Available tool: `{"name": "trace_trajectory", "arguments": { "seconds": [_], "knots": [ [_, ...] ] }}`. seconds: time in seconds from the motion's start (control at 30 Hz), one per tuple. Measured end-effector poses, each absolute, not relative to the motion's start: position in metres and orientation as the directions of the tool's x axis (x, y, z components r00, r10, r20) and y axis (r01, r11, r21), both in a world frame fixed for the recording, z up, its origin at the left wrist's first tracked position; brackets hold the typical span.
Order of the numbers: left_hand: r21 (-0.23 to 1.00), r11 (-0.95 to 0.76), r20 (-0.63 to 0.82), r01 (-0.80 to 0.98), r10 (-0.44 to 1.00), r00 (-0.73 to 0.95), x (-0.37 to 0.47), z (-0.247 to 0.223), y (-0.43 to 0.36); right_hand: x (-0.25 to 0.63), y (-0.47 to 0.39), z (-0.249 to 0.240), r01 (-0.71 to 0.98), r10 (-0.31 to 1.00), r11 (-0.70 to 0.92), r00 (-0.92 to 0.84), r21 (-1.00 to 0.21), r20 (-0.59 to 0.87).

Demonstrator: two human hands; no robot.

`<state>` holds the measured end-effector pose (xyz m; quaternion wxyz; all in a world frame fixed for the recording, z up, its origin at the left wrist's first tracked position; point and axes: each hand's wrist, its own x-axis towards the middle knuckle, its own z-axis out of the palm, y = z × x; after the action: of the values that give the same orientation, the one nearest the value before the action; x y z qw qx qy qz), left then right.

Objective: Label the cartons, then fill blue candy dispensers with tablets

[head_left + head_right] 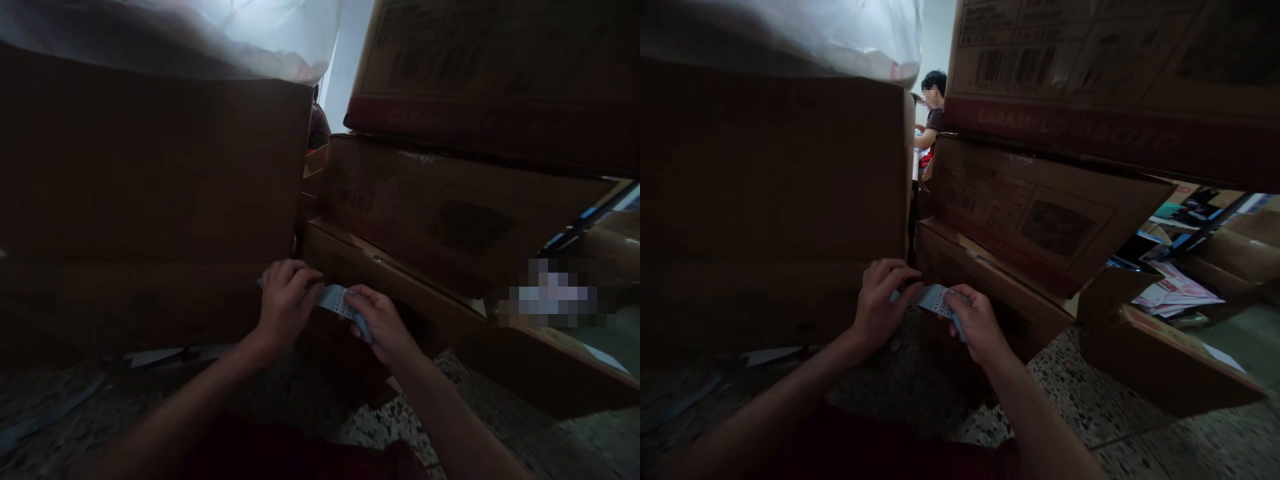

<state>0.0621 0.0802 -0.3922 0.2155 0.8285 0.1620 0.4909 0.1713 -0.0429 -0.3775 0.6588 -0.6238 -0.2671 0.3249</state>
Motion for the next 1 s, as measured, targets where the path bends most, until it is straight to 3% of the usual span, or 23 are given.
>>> {"name": "trace_trajectory", "arguments": {
  "seconds": [0.1,0.3,0.53,0.7,0.93,1.0],
  "knots": [
    [0.462,-0.886,0.750,0.044,0.417,0.514,0.063,-0.398,0.067,0.172,-0.040,-0.385,-0.048,0.731,0.013,0.682,-0.999,-0.024],
    [0.636,-0.770,0.602,-0.040,0.463,0.650,0.069,-0.406,0.066,0.169,-0.035,-0.392,0.034,0.702,0.037,0.710,-0.999,0.050],
    [0.641,-0.766,0.537,0.045,0.490,0.687,0.071,-0.406,0.071,0.164,-0.034,-0.397,0.418,0.697,-0.025,0.659,-0.908,0.284],
    [0.762,-0.647,0.448,0.025,0.554,0.702,0.071,-0.406,0.072,0.162,-0.031,-0.396,0.610,0.681,-0.033,0.594,-0.792,0.428],
    [0.772,-0.635,0.497,0.019,0.622,0.605,0.073,-0.405,0.072,0.167,-0.032,-0.395,0.637,0.634,-0.034,0.610,-0.770,0.476],
    [0.702,-0.712,0.612,0.003,0.605,0.510,0.071,-0.402,0.076,0.167,-0.036,-0.391,0.588,0.609,-0.042,0.656,-0.808,0.446]
  ]
}}
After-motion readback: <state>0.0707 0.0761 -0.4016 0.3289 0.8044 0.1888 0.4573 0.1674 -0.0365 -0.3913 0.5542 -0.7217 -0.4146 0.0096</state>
